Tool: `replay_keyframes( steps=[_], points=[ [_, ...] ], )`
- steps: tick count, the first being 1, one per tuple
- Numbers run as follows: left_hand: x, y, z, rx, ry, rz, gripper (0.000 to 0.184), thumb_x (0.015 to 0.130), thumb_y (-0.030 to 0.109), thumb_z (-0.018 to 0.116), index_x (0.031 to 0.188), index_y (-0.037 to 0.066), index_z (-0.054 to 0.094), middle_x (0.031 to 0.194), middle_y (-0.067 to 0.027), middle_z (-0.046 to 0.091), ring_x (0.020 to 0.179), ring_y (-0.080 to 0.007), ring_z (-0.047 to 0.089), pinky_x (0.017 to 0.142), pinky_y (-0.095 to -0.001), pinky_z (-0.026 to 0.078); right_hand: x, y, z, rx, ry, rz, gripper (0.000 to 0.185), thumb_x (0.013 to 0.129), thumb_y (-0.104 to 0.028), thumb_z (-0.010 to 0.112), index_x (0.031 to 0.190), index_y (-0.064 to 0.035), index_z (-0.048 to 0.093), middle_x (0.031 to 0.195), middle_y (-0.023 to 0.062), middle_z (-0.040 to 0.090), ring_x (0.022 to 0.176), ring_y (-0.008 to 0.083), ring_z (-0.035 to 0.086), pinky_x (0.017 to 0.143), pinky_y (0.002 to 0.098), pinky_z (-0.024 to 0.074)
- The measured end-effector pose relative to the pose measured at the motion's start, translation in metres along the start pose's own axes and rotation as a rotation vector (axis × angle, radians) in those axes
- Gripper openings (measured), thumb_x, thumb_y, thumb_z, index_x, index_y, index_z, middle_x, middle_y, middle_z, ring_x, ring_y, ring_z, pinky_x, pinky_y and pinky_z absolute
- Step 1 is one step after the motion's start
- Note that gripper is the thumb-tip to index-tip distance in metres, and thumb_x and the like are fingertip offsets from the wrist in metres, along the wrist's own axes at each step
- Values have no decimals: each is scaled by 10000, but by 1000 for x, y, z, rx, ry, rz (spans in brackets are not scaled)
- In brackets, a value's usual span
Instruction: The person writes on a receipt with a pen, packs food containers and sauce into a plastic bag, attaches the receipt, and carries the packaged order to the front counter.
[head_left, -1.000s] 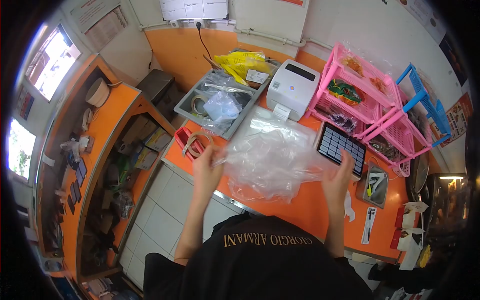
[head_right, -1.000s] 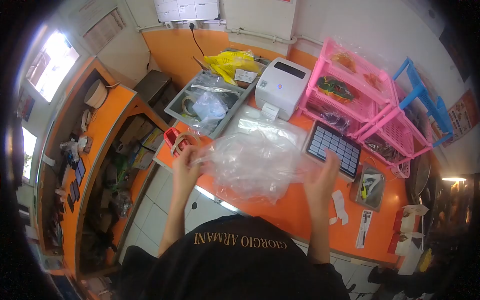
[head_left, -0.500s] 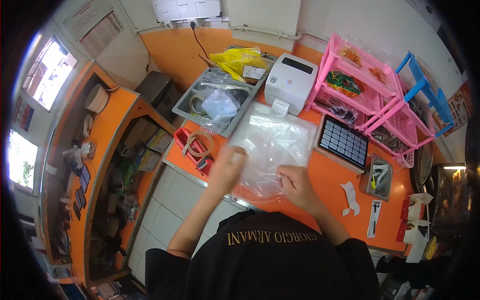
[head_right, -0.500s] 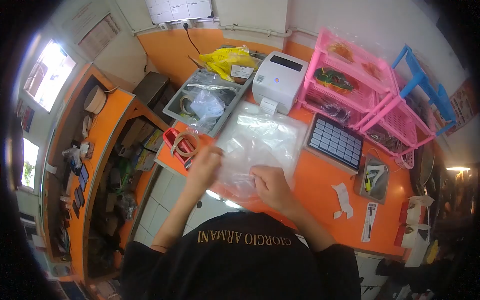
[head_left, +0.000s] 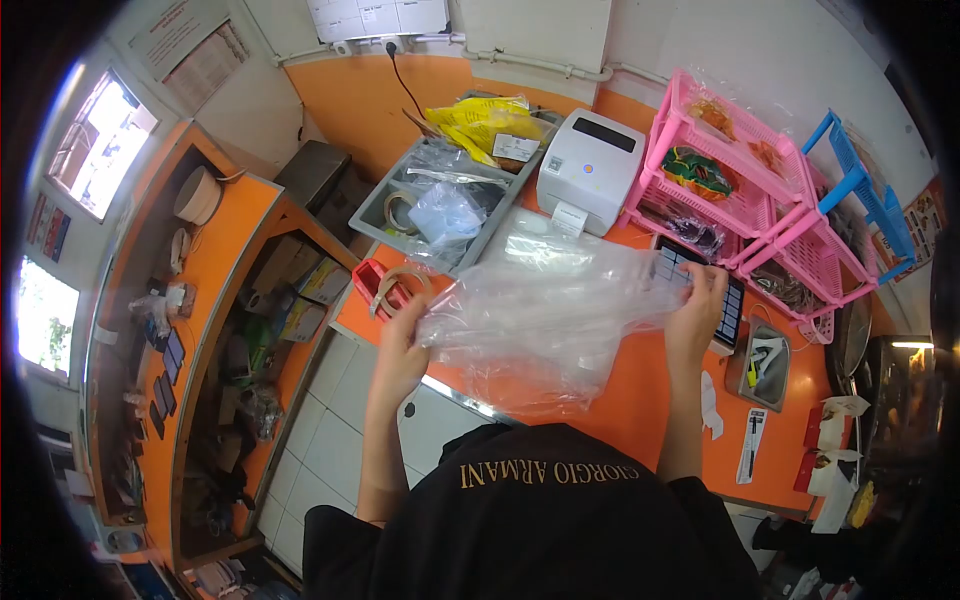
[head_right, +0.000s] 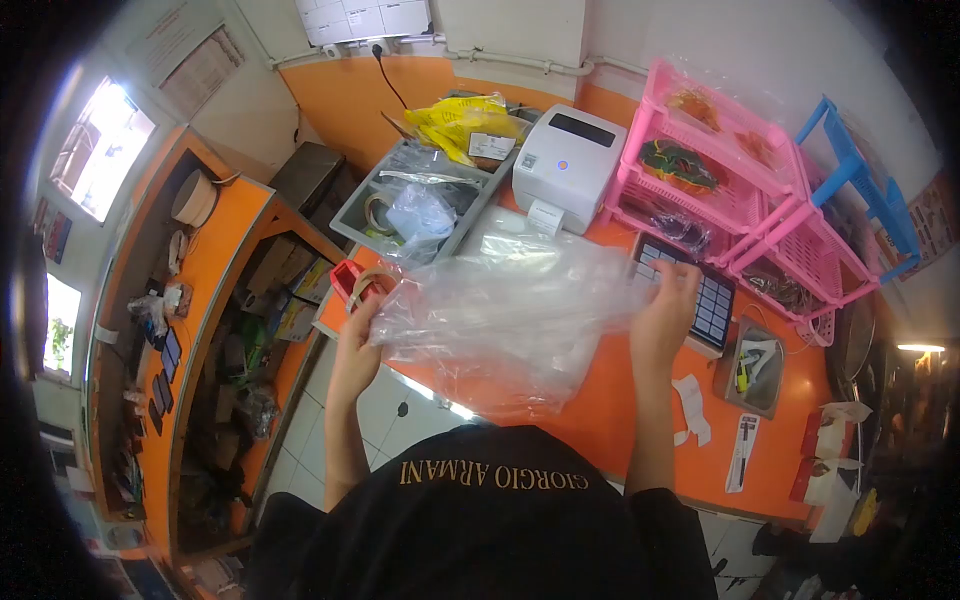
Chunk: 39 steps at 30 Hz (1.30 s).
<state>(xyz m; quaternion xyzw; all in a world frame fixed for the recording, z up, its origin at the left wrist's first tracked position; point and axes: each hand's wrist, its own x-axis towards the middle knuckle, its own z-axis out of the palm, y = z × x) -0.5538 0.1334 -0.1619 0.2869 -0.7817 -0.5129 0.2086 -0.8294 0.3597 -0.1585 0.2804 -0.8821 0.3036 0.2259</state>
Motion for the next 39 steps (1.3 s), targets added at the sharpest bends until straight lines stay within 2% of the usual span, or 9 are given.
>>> replay_keyframes(
  steps=[2, 6, 12, 16, 18, 22, 25, 28, 39],
  points=[
    [-8, -10, 3, -278, -111, -3, 433, 673, -54, 429, 1096, -3, 511, 1042, -87, 526, 967, -162, 534, 859, -281, 426, 2, 21, 18, 414, 63, -59, 430, 622, 147, 504, 1008, -42, 525, 806, 64, 567, 739, 206, 576, 584, 351, 467],
    [1, -10, 2, -1093, -167, 38, 519, 739, 38, 432, 1252, -32, 414, 1091, -89, 551, 1003, -178, 546, 870, -312, 442, -14, 8, 4, 1708, -627, 982, 344, 730, 52, 507, 1055, -57, 534, 752, 53, 573, 604, 146, 535, 542, 265, 451],
    [43, -38, 12, -1645, 178, 115, 335, 829, 95, 429, 1162, 100, 464, 1004, -96, 563, 992, -252, 557, 866, -402, 472, -13, 12, -2, 1817, -1286, 16, 360, 817, -112, 568, 1167, -86, 489, 601, 38, 533, 516, 129, 509, 475, 239, 402],
    [58, -48, 8, -1348, -190, 124, 316, 812, 164, 569, 1123, 147, 518, 1099, -109, 518, 1054, -250, 519, 879, -403, 456, -11, 16, 13, 780, -1333, -164, 505, 766, -120, 656, 1227, -78, 451, 747, 113, 568, 579, 190, 538, 524, 286, 434],
    [78, -54, 10, 63, -721, -113, 285, 778, 282, 652, 1012, 124, 612, 1180, -150, 458, 1081, -308, 502, 912, -375, 430, -23, 10, 30, 406, -775, -18, 557, 695, -101, 702, 1206, -56, 486, 1078, 195, 475, 781, 265, 546, 686, 327, 465],
    [99, -32, 39, 411, -508, -92, 291, 786, 335, 652, 956, 99, 654, 1215, -175, 468, 1060, -288, 529, 896, -336, 425, -45, 27, 65, 68, -696, -69, 502, 660, -108, 724, 1127, -36, 553, 1160, 214, 402, 1010, 312, 507, 814, 356, 440],
    [141, 9, 20, 460, -493, 447, 199, 840, 204, 572, 971, 69, 636, 1068, -116, 586, 916, -210, 599, 811, -322, 461, -35, 48, 68, 435, -926, 204, 281, 683, -121, 715, 918, 0, 619, 1190, 209, 413, 1022, 332, 503, 874, 370, 420],
    [213, 58, 4, 451, -116, 411, 142, 850, 130, 503, 815, 16, 582, 680, -105, 617, 638, -254, 607, 627, -314, 476, -9, 29, 49, 497, -632, 92, 232, 718, -216, 711, 747, -7, 617, 1186, 216, 438, 1020, 346, 511, 859, 384, 409],
    [437, -46, 12, 1180, -110, 546, 246, 788, 166, 548, 1013, 69, 519, 951, -169, 572, 896, -329, 588, 756, -427, 477, -4, 17, 49, 534, -400, 42, 242, 720, -97, 669, 927, -52, 550, 1163, 138, 406, 923, 228, 471, 739, 319, 414]
  ],
)
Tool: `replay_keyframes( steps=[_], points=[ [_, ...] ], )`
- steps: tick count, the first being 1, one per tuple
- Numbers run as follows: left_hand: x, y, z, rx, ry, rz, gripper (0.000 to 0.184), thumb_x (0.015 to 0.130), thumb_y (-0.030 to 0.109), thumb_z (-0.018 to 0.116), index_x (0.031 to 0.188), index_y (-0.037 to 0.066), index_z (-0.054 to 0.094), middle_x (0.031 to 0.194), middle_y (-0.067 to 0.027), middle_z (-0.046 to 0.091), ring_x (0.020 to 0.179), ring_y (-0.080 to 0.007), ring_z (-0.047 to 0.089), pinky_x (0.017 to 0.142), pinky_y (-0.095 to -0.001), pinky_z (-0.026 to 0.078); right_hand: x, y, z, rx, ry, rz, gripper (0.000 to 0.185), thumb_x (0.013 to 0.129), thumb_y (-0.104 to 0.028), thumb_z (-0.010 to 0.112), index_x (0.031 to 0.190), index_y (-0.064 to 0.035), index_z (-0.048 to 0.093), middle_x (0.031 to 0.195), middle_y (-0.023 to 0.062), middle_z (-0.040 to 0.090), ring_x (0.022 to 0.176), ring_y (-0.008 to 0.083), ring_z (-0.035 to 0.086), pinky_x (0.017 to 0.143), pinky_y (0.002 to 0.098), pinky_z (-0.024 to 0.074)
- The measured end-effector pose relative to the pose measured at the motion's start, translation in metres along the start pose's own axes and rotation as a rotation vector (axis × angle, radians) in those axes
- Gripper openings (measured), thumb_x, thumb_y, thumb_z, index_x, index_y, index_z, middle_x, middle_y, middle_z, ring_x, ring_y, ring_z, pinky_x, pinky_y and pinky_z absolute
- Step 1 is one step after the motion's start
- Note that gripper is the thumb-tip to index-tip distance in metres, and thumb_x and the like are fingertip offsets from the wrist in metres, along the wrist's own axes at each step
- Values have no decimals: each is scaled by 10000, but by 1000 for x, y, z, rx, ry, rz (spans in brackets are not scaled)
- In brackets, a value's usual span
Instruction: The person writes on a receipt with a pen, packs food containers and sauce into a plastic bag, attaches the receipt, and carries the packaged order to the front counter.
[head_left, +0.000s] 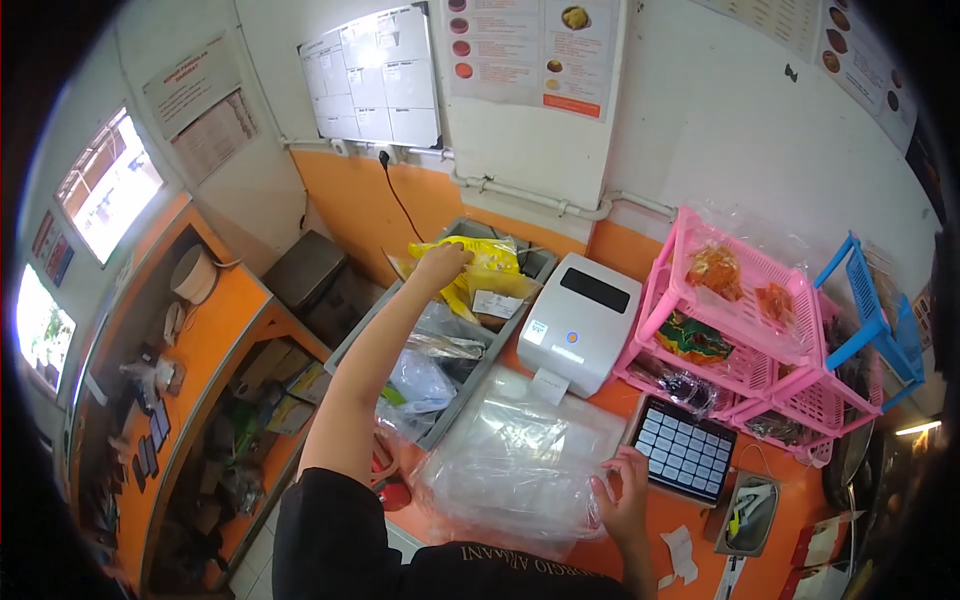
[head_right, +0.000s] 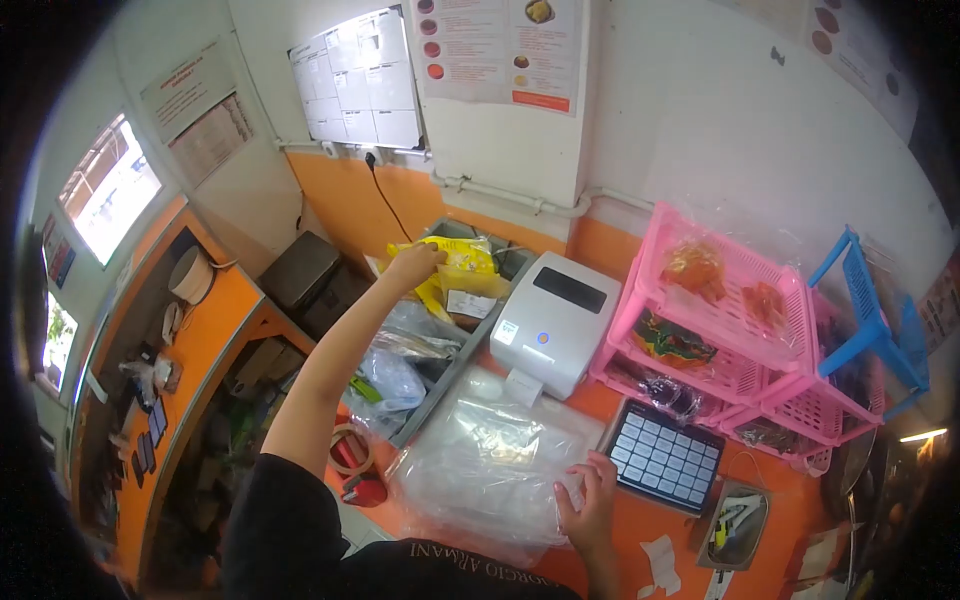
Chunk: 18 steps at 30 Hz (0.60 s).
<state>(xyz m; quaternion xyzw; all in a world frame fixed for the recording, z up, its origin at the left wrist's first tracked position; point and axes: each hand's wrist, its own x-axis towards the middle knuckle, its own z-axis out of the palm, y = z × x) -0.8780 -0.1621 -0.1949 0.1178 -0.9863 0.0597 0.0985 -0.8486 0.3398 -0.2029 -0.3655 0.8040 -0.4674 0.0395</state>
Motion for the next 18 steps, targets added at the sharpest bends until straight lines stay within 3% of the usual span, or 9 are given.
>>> replay_keyframes(
  steps=[2, 7, 11, 13, 14, 16, 17, 18],
  points=[
    [7, 3, -14, -22, -7, 10, 250, 787, 159, 543, 1018, 69, 509, 904, -180, 585, 875, -339, 592, 746, -437, 475, -1, -5, -1, 44, -49, 82, 246, 720, -100, 667, 932, -55, 552, 1164, 144, 405, 965, 243, 471, 773, 329, 412],
    [19, 4, -75, -325, 351, -131, 166, 852, 132, 482, 982, 30, 465, 766, -252, 576, 780, -406, 576, 670, -482, 435, -2, -5, 1, 106, -83, 73, 229, 729, -74, 649, 934, -50, 551, 1149, 164, 416, 1056, 299, 461, 897, 378, 370],
    [3, 20, -138, -594, 543, -149, 142, 901, 163, 439, 973, 41, 430, 742, -232, 575, 732, -392, 580, 625, -444, 437, 2, -22, 1, 121, -69, 7, 221, 735, -56, 637, 938, -42, 551, 1134, 165, 431, 1068, 305, 460, 909, 390, 360],
    [-18, 38, -157, -794, 607, -185, 177, 933, 215, 432, 955, 40, 417, 739, -167, 589, 675, -249, 600, 576, -366, 423, 3, -34, 0, 163, -24, -16, 202, 747, -49, 630, 934, -37, 557, 1140, 159, 440, 1102, 291, 449, 919, 384, 372],
    [-27, 44, -154, -794, 608, -179, 177, 933, 215, 432, 955, 40, 417, 739, -167, 589, 675, -249, 600, 576, -366, 423, 4, -38, 0, 163, -18, -16, 202, 747, -49, 630, 934, -37, 557, 1140, 159, 440, 1102, 291, 449, 919, 384, 372],
    [-49, 59, -140, -1262, 551, -89, 188, 945, 234, 438, 971, 48, 422, 783, -80, 599, 700, -105, 558, 575, -279, 425, 5, -45, 3, 480, 9, 46, 287, 761, -49, 624, 1033, -39, 534, 1178, 152, 432, 1123, 262, 438, 928, 369, 387],
    [-69, 80, -147, -1262, 540, -88, 188, 945, 234, 438, 971, 48, 422, 783, -80, 599, 700, -105, 558, 575, -279, 425, 5, -50, 5, 484, 13, 55, 287, 761, -49, 624, 1033, -39, 534, 1178, 152, 432, 1123, 262, 438, 928, 369, 387],
    [-92, 112, -165, -1402, 484, -126, 177, 948, 228, 436, 982, 54, 425, 815, -58, 601, 731, -82, 546, 609, -256, 431, 6, -55, 6, 715, 19, 103, 351, 768, -51, 622, 1097, -40, 500, 1196, 147, 428, 1131, 251, 435, 929, 359, 392]
  ],
)
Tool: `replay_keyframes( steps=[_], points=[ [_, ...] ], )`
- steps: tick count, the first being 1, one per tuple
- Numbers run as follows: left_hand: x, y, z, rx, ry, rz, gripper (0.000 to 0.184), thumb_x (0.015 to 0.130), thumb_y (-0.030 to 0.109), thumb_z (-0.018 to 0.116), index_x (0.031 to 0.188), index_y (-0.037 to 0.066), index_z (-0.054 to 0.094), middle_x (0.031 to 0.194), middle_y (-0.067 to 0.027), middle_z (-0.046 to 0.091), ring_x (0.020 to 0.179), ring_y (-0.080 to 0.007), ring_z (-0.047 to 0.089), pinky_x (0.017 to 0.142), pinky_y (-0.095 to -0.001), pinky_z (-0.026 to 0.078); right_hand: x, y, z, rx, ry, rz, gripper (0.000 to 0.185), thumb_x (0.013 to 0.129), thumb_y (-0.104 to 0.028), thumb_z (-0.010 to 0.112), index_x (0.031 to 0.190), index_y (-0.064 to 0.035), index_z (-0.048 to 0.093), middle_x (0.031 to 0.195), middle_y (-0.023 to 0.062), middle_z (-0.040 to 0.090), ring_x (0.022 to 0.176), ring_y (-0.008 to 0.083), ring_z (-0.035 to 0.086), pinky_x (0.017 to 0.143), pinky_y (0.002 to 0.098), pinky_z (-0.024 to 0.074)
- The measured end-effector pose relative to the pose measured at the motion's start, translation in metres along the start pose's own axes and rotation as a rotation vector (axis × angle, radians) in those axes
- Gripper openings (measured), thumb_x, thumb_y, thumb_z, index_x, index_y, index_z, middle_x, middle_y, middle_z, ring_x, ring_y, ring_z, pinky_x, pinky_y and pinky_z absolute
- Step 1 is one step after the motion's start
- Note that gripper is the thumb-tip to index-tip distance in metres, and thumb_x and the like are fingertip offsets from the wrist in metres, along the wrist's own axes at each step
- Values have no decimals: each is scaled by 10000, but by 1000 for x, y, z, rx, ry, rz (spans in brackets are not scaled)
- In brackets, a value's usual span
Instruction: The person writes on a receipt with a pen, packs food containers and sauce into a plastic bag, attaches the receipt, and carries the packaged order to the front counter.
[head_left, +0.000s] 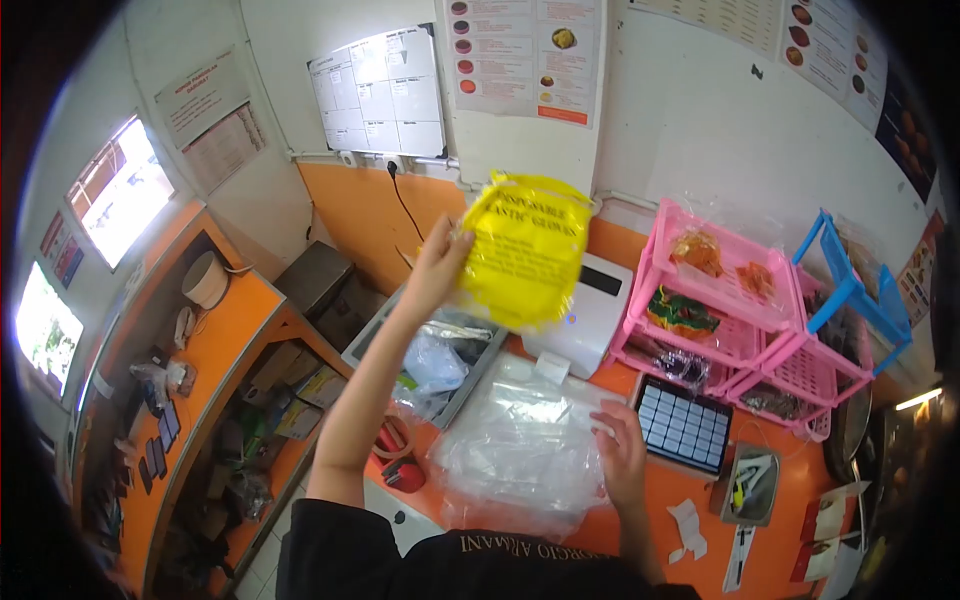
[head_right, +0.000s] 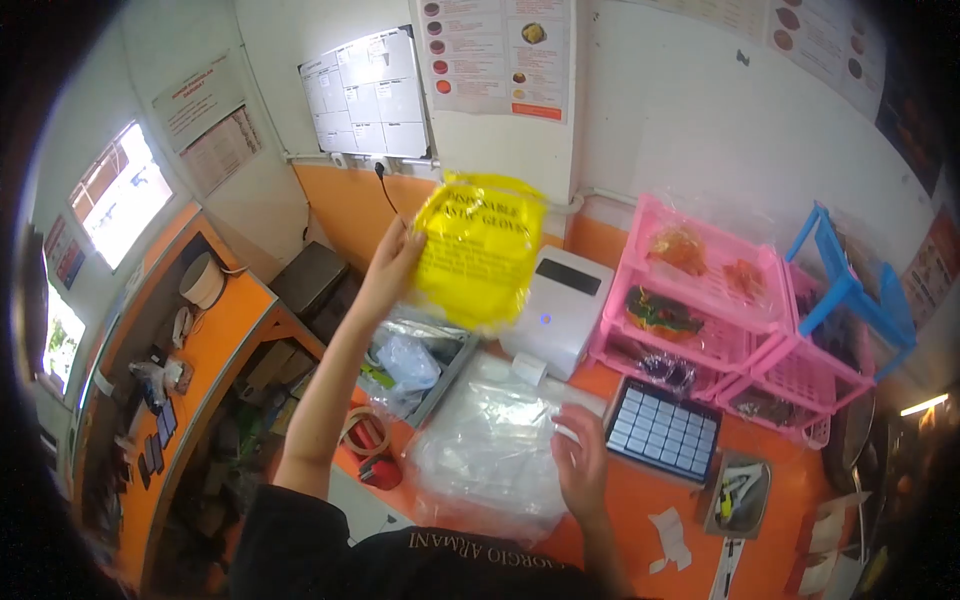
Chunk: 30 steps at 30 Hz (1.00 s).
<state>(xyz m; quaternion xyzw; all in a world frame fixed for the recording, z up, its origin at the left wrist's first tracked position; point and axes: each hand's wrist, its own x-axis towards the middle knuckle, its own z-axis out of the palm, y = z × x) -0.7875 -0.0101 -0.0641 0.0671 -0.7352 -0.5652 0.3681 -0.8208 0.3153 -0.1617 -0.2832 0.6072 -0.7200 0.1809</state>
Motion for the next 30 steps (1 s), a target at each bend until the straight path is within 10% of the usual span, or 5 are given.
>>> replay_keyframes(
  steps=[5, 7, 15, 30],
  points=[
    [-99, 31, 55, -332, -42, -251, 154, 967, 213, 389, 1014, 70, 422, 968, -52, 579, 857, -76, 527, 737, -227, 436, -9, -27, 32, 141, 304, -175, 539, 768, -46, 629, 1247, -37, 382, 1219, 132, 432, 1120, 262, 453, 922, 373, 398],
    [-125, 34, 67, -568, 18, -340, 168, 977, 217, 349, 1070, 86, 398, 1135, -65, 504, 974, -90, 494, 793, -240, 427, -14, -53, 34, -760, 403, -774, 498, 744, -55, 658, 1198, -44, 455, 1185, 115, 463, 1085, 273, 476, 905, 388, 401],
    [-193, 50, 73, -1079, -11, -621, 386, 963, 295, 375, 1279, 79, 324, 1249, -104, 462, 1117, -206, 495, 891, -355, 455, -23, -37, 45, -869, -52, -762, 291, 683, -67, 703, 956, -58, 603, 938, 69, 536, 907, 258, 522, 800, 373, 415],
    [-231, 47, 58, -522, 21, -658, 307, 933, 220, 474, 1127, -12, 522, 1056, -86, 601, 894, -136, 591, 757, -266, 484, -42, -27, 65, -973, -344, -939, 170, 704, -66, 580, 866, -36, 538, 813, 82, 503, 795, 226, 521, 707, 347, 429]
  ],
)
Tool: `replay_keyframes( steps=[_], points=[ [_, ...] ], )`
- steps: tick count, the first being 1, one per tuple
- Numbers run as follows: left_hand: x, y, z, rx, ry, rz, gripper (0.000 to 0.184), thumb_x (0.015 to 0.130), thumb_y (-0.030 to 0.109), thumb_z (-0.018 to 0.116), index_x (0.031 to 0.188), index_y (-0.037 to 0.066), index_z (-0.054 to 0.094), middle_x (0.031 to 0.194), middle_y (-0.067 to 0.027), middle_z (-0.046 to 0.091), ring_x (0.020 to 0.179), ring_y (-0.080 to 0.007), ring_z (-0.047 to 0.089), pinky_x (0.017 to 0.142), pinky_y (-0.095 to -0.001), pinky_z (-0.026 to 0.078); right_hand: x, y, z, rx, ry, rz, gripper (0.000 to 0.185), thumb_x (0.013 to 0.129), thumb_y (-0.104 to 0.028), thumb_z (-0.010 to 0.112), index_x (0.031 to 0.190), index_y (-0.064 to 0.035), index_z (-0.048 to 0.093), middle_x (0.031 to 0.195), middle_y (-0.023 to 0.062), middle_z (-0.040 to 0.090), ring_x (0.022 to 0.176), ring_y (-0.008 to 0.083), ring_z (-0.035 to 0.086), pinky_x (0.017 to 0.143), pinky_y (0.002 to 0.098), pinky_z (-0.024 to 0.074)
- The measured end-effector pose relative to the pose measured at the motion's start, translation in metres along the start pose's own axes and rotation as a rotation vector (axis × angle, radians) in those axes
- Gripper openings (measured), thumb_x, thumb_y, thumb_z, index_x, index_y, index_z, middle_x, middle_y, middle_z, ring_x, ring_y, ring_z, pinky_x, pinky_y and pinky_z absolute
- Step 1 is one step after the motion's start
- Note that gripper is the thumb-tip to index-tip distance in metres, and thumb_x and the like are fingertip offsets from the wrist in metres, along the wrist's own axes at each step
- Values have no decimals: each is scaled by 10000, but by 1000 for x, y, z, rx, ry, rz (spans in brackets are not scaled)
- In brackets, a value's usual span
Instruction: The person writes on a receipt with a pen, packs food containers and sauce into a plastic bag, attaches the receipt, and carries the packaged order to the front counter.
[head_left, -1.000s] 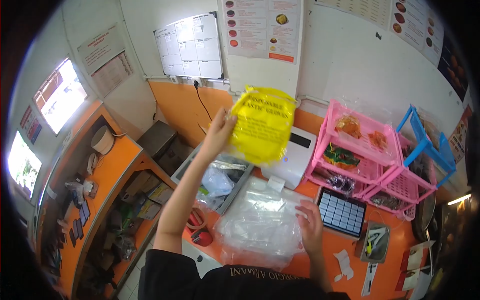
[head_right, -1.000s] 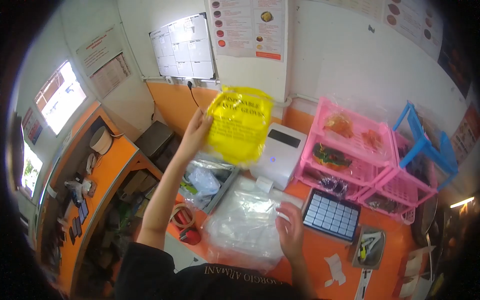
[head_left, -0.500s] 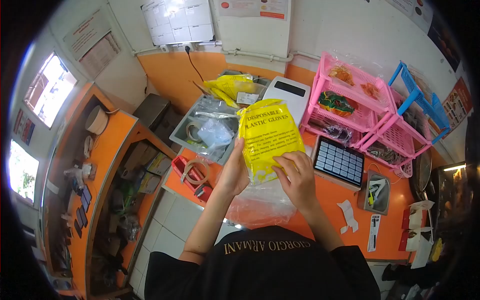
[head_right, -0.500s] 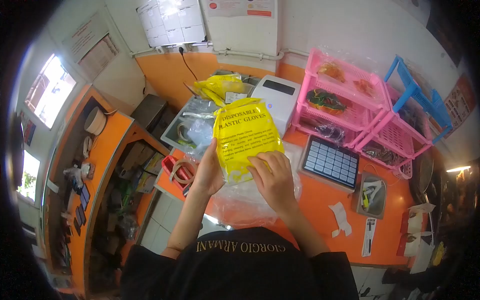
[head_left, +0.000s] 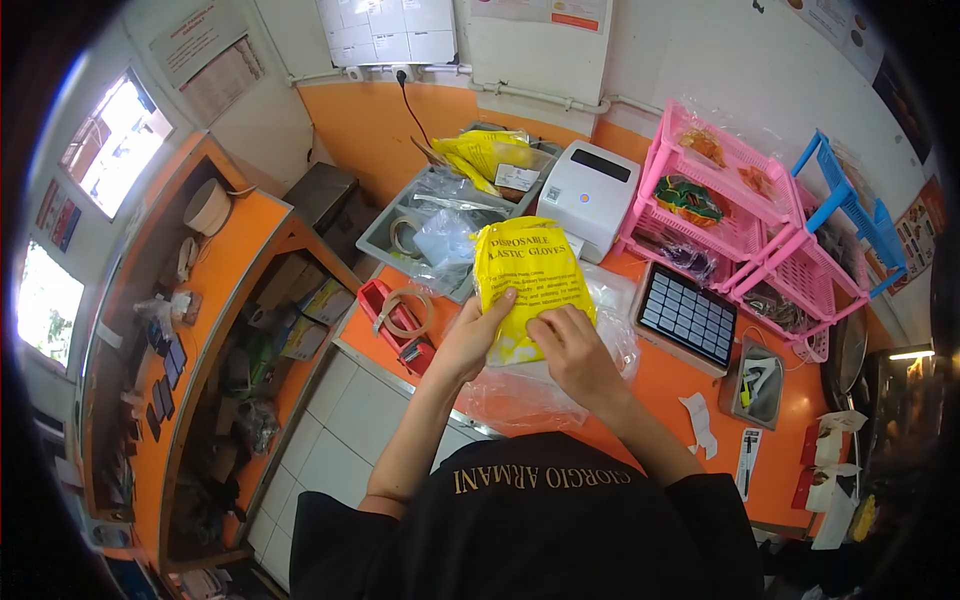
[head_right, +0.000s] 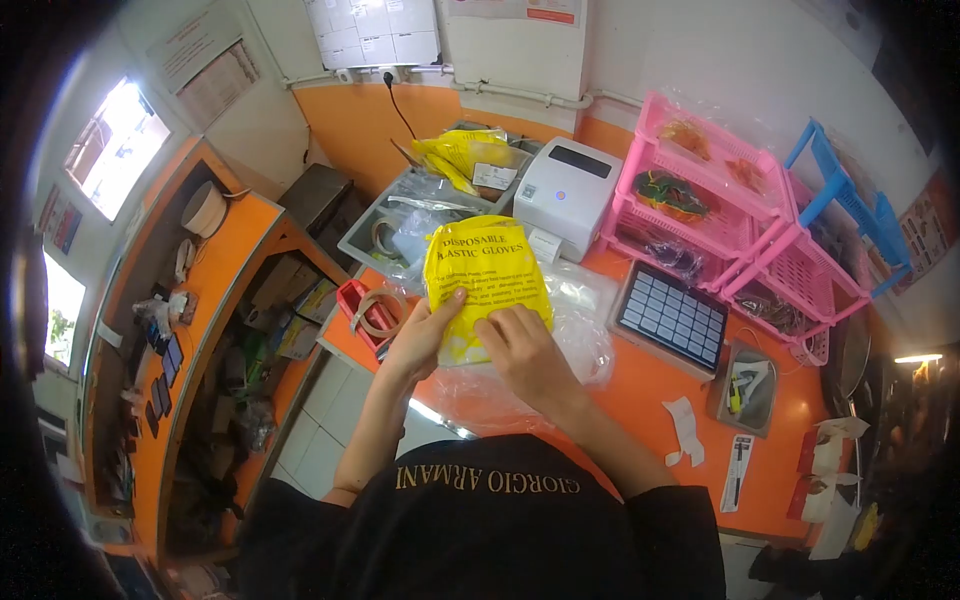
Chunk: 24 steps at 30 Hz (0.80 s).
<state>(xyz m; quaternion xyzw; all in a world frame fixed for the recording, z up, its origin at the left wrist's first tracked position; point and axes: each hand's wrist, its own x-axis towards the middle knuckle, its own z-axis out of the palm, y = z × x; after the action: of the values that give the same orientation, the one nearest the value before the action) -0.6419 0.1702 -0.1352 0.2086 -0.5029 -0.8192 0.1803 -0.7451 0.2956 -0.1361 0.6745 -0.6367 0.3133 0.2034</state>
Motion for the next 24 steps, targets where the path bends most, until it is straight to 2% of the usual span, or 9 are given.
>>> replay_keyframes(
  steps=[8, 10, 12, 17, 19, 20, 22, 23, 24],
  points=[
    [13, -10, -1, 32, -10, 36, 306, 932, 229, 474, 1086, -25, 547, 985, -84, 628, 830, -134, 608, 728, -265, 491, -2, -11, -7, -88, -263, -83, 172, 701, -53, 566, 864, -6, 532, 844, 103, 511, 786, 241, 529, 729, 329, 452],
    [19, -2, -1, 16, 95, 97, 305, 932, 231, 474, 1088, -22, 542, 989, -85, 627, 842, -142, 615, 727, -262, 495, -13, -18, -3, 93, -375, -161, 154, 709, -65, 560, 849, -9, 529, 842, 109, 513, 803, 249, 535, 733, 335, 457],
    [20, 26, -4, -26, 220, 94, 318, 936, 233, 462, 1115, -26, 508, 1028, -108, 613, 869, -175, 625, 753, -294, 513, -37, -36, 14, 191, -320, -202, 167, 721, -96, 544, 862, -6, 532, 820, 112, 523, 797, 245, 540, 733, 336, 458],
    [16, 64, -14, -179, 263, 326, 362, 938, 254, 449, 1187, -8, 436, 1097, -136, 577, 934, -220, 613, 791, -350, 523, -49, -34, 16, 429, -306, -203, 181, 763, -122, 555, 902, -7, 540, 824, 117, 549, 831, 245, 562, 766, 345, 465],
    [12, 62, -15, -155, 276, 362, 396, 936, 269, 450, 1230, 9, 395, 1123, -143, 560, 971, -232, 601, 809, -373, 522, -36, -24, -4, 587, -179, 120, 144, 818, -83, 547, 942, -12, 544, 845, 121, 574, 778, 212, 584, 678, 317, 487],
    [11, 56, -14, -211, 271, 394, 382, 940, 261, 443, 1221, 6, 404, 1144, -137, 552, 985, -231, 595, 811, -367, 519, -28, -23, -9, 590, -177, 116, 144, 818, -83, 547, 942, -12, 544, 845, 121, 574, 778, 212, 584, 678, 317, 487],
    [5, 49, -5, -291, 286, 409, 390, 944, 270, 433, 1238, 17, 385, 1179, -129, 535, 1029, -236, 573, 838, -375, 504, -16, -22, -17, 723, 68, 474, 176, 855, -49, 520, 1024, -5, 546, 869, 112, 610, 632, 158, 588, 543, 269, 477],
    [4, 44, -2, -290, 281, 406, 390, 944, 270, 433, 1238, 17, 385, 1179, -129, 535, 1029, -236, 573, 838, -375, 504, -8, -21, -21, 720, 72, 477, 176, 855, -49, 520, 1024, -5, 546, 869, 112, 610, 632, 158, 588, 543, 269, 477],
    [4, 39, -1, -326, 285, 376, 398, 948, 284, 420, 1247, 25, 376, 1181, -127, 533, 1037, -240, 569, 844, -376, 500, 1, -20, -24, 837, 44, 648, 202, 874, -66, 508, 1060, 6, 538, 882, 104, 622, 561, 129, 566, 486, 244, 449]
  ],
)
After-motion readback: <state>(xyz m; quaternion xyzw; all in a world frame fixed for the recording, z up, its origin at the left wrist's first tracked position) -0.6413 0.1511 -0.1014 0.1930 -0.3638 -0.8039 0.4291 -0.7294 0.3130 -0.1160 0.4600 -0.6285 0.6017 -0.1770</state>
